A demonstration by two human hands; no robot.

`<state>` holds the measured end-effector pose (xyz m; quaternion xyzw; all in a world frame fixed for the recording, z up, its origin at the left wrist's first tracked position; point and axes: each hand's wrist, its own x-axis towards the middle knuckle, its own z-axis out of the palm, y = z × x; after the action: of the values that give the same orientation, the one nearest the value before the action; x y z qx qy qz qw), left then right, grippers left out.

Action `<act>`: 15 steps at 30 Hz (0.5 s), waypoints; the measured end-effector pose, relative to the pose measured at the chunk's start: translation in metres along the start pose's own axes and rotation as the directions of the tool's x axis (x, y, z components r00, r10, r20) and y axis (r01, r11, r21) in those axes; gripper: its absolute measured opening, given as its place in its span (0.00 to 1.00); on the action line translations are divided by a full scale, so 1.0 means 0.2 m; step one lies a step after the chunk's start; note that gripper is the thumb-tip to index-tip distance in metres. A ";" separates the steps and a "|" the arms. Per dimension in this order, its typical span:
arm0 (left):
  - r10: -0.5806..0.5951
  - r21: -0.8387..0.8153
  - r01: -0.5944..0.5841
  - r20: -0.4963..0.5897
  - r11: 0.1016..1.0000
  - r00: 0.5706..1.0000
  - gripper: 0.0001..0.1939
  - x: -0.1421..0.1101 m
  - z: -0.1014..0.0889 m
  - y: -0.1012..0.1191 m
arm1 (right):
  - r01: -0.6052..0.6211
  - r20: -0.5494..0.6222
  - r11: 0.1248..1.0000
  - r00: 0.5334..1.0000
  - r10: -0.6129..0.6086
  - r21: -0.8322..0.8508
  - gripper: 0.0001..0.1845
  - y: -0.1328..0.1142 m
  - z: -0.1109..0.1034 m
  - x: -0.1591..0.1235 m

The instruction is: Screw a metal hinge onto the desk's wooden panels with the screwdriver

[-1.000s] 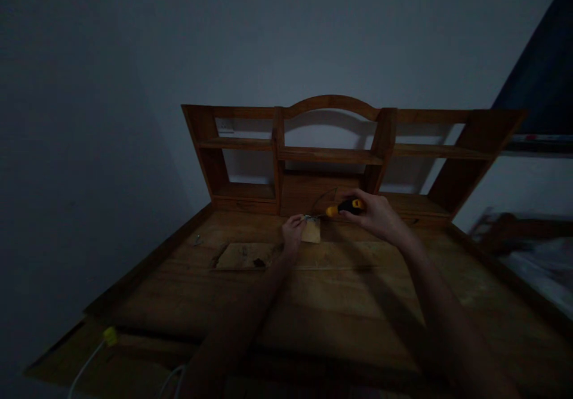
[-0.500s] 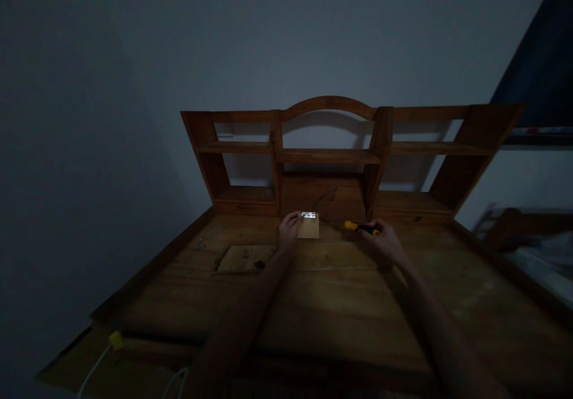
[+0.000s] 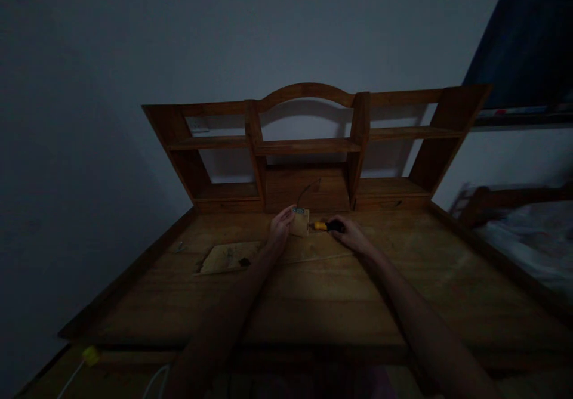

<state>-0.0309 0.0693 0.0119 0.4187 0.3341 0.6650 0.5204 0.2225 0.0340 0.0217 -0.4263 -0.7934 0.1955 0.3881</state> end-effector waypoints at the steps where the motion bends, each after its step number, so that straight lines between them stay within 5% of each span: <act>1: -0.002 0.010 0.002 0.002 1.000 1.000 0.22 0.00 0.00 -0.01 | 0.006 0.002 0.999 1.000 -0.006 -0.032 0.16 0.01 0.01 0.00; 10: -0.015 -0.016 0.014 -0.015 1.000 1.000 0.24 0.02 -0.04 -0.04 | -0.046 -0.046 0.962 0.998 0.035 -0.267 0.18 0.05 0.05 0.00; 15: -0.011 -0.077 0.008 -0.032 0.997 0.999 0.23 0.03 -0.05 -0.05 | -0.019 -0.160 0.968 0.987 -0.022 -0.249 0.18 -0.15 -0.08 0.00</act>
<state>-0.0364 0.0777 -0.0005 0.3860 0.3184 0.6816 0.5339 0.2186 0.0173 0.0509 -0.4856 -0.7779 0.0583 0.3945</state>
